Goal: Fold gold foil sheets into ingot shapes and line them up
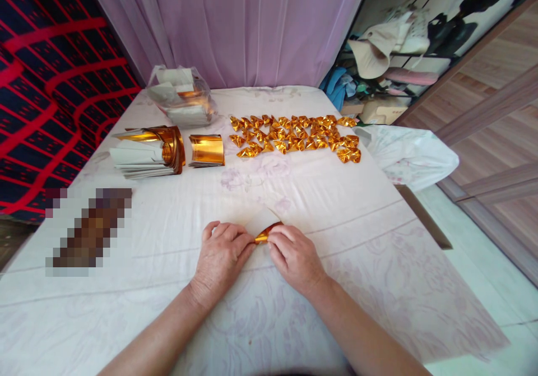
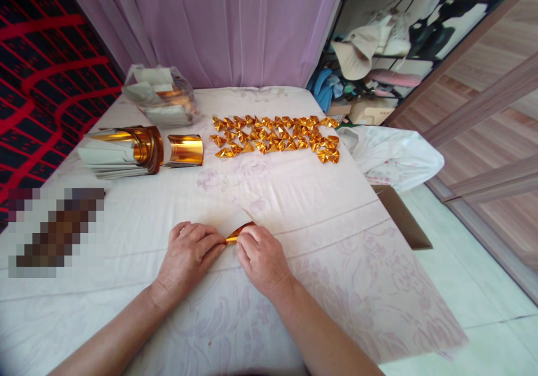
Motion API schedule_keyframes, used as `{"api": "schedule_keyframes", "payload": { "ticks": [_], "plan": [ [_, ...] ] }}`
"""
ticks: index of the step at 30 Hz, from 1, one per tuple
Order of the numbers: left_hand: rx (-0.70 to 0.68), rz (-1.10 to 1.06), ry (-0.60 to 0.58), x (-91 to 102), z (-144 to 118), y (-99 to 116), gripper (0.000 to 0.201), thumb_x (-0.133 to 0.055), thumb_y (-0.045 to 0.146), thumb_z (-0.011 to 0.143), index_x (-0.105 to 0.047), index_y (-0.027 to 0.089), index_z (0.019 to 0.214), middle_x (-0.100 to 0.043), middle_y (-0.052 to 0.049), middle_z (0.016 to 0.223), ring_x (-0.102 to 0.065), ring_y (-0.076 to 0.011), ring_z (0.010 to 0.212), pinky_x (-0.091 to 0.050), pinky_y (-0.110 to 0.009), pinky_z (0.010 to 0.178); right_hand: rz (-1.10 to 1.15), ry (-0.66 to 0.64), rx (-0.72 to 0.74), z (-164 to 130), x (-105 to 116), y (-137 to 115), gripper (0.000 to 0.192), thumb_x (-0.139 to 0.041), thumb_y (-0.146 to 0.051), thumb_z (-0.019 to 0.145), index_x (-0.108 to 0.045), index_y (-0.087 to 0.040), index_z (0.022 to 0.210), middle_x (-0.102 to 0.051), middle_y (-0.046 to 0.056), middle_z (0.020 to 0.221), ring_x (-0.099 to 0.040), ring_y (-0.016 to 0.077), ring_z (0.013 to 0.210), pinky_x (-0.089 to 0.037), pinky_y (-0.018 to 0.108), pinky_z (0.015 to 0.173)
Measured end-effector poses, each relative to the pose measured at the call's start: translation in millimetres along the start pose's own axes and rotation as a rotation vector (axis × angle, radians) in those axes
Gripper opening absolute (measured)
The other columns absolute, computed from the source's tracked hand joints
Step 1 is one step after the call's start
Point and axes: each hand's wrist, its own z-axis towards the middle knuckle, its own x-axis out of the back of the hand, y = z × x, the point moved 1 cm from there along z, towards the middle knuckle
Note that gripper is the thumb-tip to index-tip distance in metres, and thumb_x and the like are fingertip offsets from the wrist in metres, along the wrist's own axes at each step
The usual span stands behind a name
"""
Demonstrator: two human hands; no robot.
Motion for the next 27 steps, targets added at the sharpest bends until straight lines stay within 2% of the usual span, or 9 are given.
{"api": "schedule_keyframes", "payload": {
  "ticks": [4,11,27],
  "plan": [
    [0.003,0.0,-0.006,-0.3,3.3,1.6,0.02,-0.053,0.028,0.093,-0.071,0.025,0.085,-0.071,-0.002,0.087,-0.059,-0.0207,0.084,-0.036,-0.045,0.09,0.006,0.021,-0.005,0.1,1.4,-1.2,0.015,-0.051,-0.019,0.091,-0.066,-0.02,0.09,-0.066,0.005,0.093,-0.061,0.0172,0.086,-0.05,0.029,0.079],
    [0.056,-0.035,-0.028,-1.8,3.3,2.3,0.018,-0.054,0.029,0.092,-0.069,0.024,0.083,-0.069,-0.002,0.087,-0.057,-0.021,0.084,-0.037,-0.044,0.086,-0.068,0.034,-0.101,1.7,0.1,-0.7,0.02,-0.052,-0.023,0.092,-0.064,-0.02,0.077,-0.064,0.004,0.079,-0.059,0.0176,0.08,-0.046,0.03,0.074],
    [0.137,-0.044,-0.069,-7.2,4.9,4.5,0.017,-0.056,0.032,0.091,-0.065,0.021,0.083,-0.064,-0.003,0.09,-0.055,-0.0225,0.087,-0.038,-0.041,0.084,-0.16,-0.034,-0.169,5.2,-2.7,-0.2,0.014,-0.058,-0.023,0.089,-0.059,-0.02,0.075,-0.061,0.003,0.08,-0.057,0.0169,0.077,-0.039,0.029,0.069]
  ]
}}
